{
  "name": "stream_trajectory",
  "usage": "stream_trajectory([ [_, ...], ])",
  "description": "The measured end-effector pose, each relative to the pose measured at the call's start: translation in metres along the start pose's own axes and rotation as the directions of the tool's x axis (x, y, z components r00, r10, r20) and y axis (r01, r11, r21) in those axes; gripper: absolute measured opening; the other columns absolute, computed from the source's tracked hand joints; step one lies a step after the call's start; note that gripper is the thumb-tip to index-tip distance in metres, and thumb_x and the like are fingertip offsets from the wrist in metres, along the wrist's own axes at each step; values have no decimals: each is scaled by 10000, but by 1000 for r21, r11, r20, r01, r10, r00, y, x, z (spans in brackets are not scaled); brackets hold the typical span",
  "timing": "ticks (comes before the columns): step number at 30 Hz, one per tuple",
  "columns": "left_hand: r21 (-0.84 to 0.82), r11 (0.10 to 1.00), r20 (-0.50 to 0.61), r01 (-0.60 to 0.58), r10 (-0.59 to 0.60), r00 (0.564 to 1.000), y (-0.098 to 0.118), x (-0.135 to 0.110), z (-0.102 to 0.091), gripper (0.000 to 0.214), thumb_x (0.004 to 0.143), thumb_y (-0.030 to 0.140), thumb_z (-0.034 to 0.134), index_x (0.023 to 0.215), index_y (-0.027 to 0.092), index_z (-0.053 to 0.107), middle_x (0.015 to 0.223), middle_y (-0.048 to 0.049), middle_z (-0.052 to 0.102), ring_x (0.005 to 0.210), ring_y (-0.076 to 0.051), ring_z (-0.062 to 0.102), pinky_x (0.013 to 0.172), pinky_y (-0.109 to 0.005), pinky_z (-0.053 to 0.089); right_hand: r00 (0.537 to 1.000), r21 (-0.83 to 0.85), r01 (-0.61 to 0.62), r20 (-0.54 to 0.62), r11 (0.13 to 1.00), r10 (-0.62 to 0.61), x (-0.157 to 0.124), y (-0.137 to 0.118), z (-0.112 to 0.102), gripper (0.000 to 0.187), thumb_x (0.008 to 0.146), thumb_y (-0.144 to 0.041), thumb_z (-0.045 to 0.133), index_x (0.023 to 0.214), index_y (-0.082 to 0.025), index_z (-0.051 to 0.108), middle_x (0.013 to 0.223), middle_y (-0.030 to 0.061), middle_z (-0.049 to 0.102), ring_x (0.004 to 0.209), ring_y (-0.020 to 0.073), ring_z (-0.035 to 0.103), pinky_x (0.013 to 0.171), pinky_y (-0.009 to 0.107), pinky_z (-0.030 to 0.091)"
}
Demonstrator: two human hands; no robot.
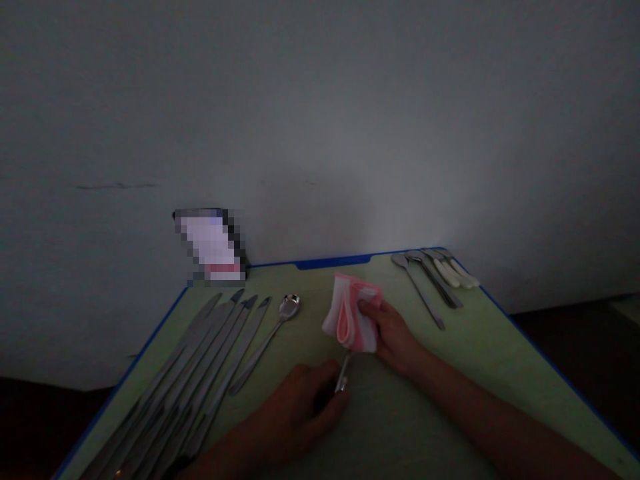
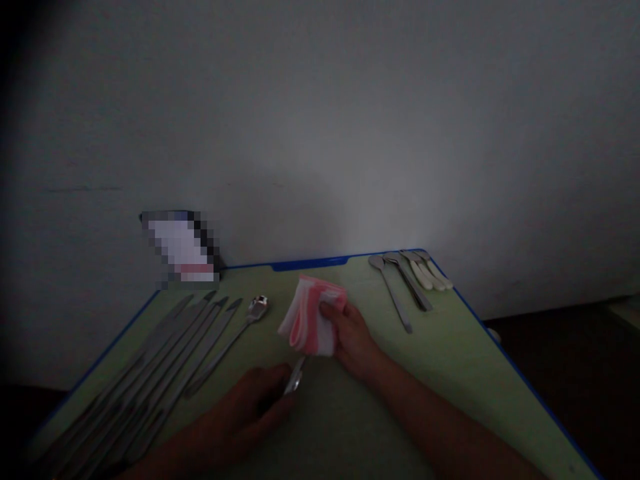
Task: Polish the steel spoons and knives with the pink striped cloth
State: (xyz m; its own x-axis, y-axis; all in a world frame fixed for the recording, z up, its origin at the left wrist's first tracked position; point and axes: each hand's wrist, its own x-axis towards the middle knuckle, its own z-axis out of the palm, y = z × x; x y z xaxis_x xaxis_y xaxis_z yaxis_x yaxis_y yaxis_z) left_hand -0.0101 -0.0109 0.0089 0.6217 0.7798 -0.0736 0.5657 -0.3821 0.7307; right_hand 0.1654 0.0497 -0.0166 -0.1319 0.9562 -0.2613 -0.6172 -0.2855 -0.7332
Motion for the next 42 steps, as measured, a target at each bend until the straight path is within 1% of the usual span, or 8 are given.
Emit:
stream_trajectory([
  [5, 42, 999, 46, -8, 6, 999, 0, 2, -1, 258, 917, 360, 349, 766, 193, 475, 679, 23, 528, 600, -125, 474, 576, -222, 362, 993, -134, 76, 98, 988, -63, 2, -1, -4, 264, 650, -364, 720, 789, -159, 628, 696, 7, 659, 564, 112, 562, 566, 248, 438],
  [10, 8, 999, -7, 51, -51, 999, 1, 6, -5, 281, 923, 375, 333, 818, 189, 515, 717, 13, 553, 634, -134, 493, 587, -222, 384, 980, -275, 197, 80, 941, -181, 14, -12, -17, 310, 673, -397, 700, 873, -167, 649, 758, 19, 678, 590, 125, 565, 589, 260, 441],
  [16, 6, 998, 26, 65, -65, 998, 1, 6, -4, 298, 942, 393, 315, 873, 189, 520, 784, -2, 582, 706, -151, 536, 658, -246, 409, 978, -128, 186, -75, 974, -197, 0, -3, -1, 337, 717, -481, 631, 806, -156, 633, 685, 13, 656, 565, 118, 542, 580, 247, 422],
  [22, -18, 999, 50, -37, 38, 998, -2, 4, -2, 254, 940, 376, 340, 912, 192, 514, 882, -28, 621, 761, -164, 565, 700, -255, 422, 998, -80, 50, -27, 996, -52, -28, 18, 19, 357, 748, -501, 589, 846, -160, 625, 722, 32, 652, 606, 132, 551, 595, 255, 416],
  [30, 43, 999, 34, 12, -14, 999, -5, 5, 2, 263, 945, 358, 326, 871, 191, 515, 831, -34, 622, 700, -165, 553, 652, -258, 409, 989, -174, 149, 9, 973, -150, -24, 24, 13, 316, 763, -481, 584, 807, -169, 607, 624, -5, 589, 534, 109, 475, 521, 236, 356],
  [36, 58, 997, 30, 42, -43, 999, 2, 3, 1, 270, 958, 377, 286, 926, 206, 492, 763, -3, 588, 659, -157, 524, 648, -266, 386, 981, -129, 175, -61, 976, -184, -5, 6, 4, 348, 728, -515, 596, 773, -170, 602, 646, 3, 618, 565, 127, 512, 586, 262, 391],
  [39, 70, 996, 17, 59, -60, 998, 5, 0, 0, 284, 958, 390, 284, 909, 206, 494, 791, -3, 581, 706, -161, 521, 670, -270, 381, 956, -256, 261, -63, 931, -285, 5, -6, -6, 344, 718, -512, 606, 714, -169, 580, 600, -10, 588, 527, 117, 473, 532, 247, 360],
  [42, 50, 996, 11, 80, -81, 997, 7, 0, -1, 299, 958, 402, 279, 897, 206, 497, 808, -1, 577, 726, -158, 519, 685, -269, 380, 909, -462, 365, -8, 808, -416, 8, -13, -13, 337, 746, -500, 582, 698, -167, 568, 568, -24, 540, 512, 106, 427, 486, 230, 321],
])
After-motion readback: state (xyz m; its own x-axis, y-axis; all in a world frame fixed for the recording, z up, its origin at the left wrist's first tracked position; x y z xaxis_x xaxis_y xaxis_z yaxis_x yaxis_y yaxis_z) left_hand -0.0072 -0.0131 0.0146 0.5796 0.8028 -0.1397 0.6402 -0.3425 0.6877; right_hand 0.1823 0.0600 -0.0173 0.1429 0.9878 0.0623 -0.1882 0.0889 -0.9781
